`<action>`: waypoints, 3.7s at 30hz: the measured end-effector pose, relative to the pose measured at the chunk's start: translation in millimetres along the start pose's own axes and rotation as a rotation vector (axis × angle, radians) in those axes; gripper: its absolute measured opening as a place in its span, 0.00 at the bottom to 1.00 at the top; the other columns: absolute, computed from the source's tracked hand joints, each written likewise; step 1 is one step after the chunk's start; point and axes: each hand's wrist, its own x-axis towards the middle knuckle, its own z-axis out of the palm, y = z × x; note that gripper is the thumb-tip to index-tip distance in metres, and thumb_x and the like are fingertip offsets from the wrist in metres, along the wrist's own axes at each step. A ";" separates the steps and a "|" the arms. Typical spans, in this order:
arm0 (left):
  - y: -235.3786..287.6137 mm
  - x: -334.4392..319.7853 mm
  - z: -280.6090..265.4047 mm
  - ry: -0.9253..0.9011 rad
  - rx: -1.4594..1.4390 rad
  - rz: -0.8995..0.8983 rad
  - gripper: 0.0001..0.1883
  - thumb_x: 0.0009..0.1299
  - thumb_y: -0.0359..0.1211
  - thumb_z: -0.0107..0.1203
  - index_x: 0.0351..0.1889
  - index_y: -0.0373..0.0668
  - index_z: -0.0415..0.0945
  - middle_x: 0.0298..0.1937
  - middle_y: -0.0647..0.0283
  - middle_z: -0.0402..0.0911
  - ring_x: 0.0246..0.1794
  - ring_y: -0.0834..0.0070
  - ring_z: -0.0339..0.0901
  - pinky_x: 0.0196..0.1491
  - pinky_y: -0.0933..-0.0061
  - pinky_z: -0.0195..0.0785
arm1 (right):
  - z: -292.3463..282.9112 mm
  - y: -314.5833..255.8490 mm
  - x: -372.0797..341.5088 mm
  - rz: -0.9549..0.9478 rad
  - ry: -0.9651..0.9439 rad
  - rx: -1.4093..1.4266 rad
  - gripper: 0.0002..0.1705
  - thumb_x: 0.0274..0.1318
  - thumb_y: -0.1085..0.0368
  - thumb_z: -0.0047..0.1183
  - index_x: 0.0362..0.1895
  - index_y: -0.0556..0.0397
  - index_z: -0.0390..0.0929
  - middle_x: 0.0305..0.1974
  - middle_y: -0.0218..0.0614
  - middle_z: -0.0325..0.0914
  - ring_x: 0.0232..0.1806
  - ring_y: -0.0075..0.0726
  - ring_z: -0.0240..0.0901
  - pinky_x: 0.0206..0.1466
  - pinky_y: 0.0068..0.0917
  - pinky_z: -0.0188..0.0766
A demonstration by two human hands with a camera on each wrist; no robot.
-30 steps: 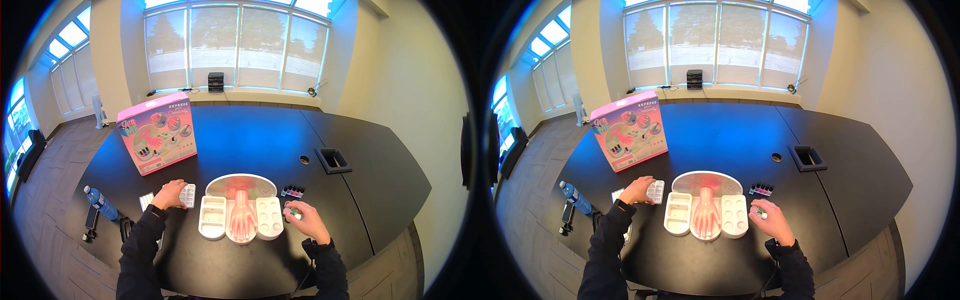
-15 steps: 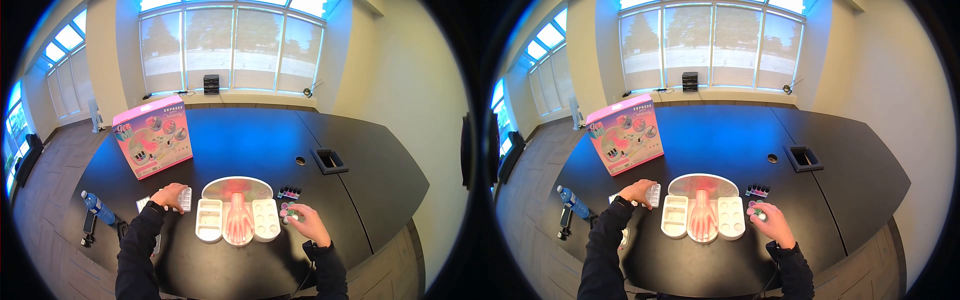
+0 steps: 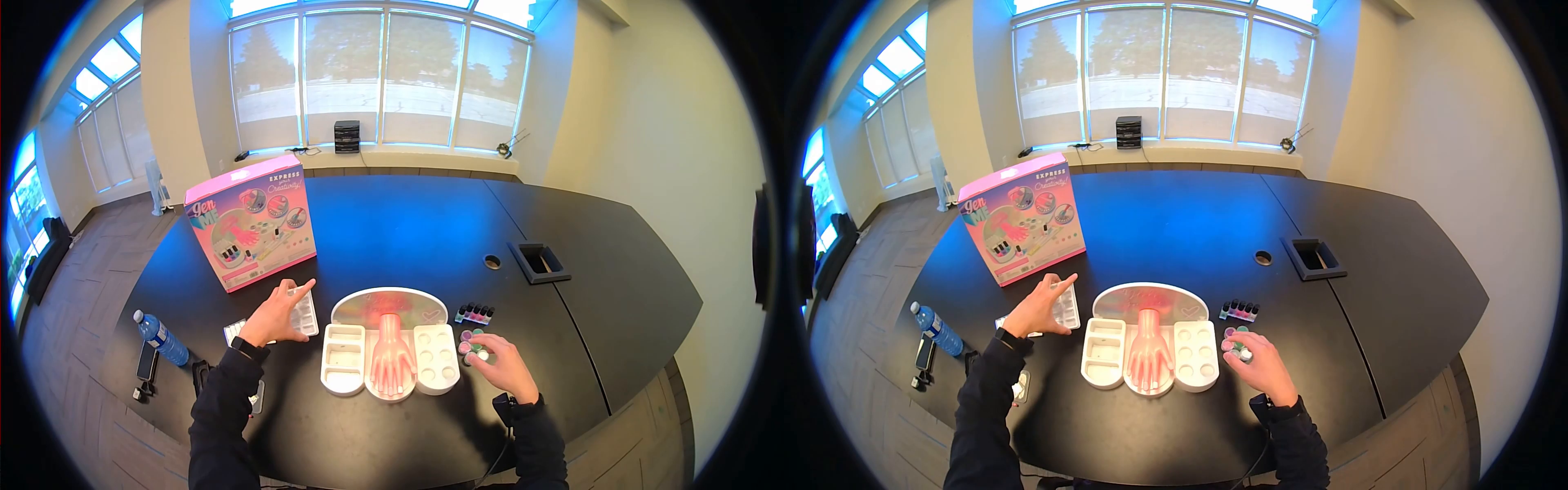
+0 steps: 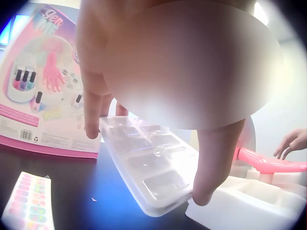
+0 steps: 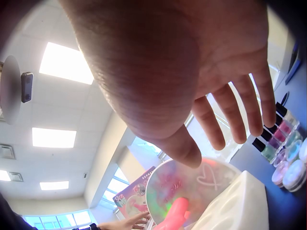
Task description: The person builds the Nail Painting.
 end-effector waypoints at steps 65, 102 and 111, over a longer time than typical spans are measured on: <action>76.9 6.9 40.9 0.440 0.144 0.363 0.26 0.66 0.19 0.59 0.64 0.41 0.81 0.60 0.60 0.82 0.61 0.60 0.82 0.54 0.59 0.85 | 3.3 0.3 -4.8 0.004 -0.035 0.010 0.16 0.64 0.62 0.69 0.54 0.50 0.88 0.59 0.43 0.90 0.65 0.56 0.83 0.72 0.46 0.75; 65.2 1.9 35.2 0.661 -0.044 0.235 0.17 0.69 0.22 0.68 0.56 0.38 0.84 0.53 0.56 0.83 0.54 0.52 0.83 0.56 0.54 0.79 | 2.7 5.4 -4.4 -0.045 -0.023 -0.052 0.19 0.66 0.63 0.70 0.59 0.52 0.89 0.61 0.42 0.90 0.62 0.47 0.86 0.62 0.39 0.82; 6.3 -12.2 23.7 0.352 0.042 0.007 0.39 0.66 0.25 0.72 0.77 0.40 0.71 0.73 0.53 0.75 0.78 0.50 0.70 0.75 0.51 0.69 | 1.9 -3.6 -3.5 0.008 -0.032 0.007 0.17 0.64 0.63 0.70 0.55 0.51 0.89 0.59 0.43 0.90 0.66 0.55 0.83 0.72 0.46 0.76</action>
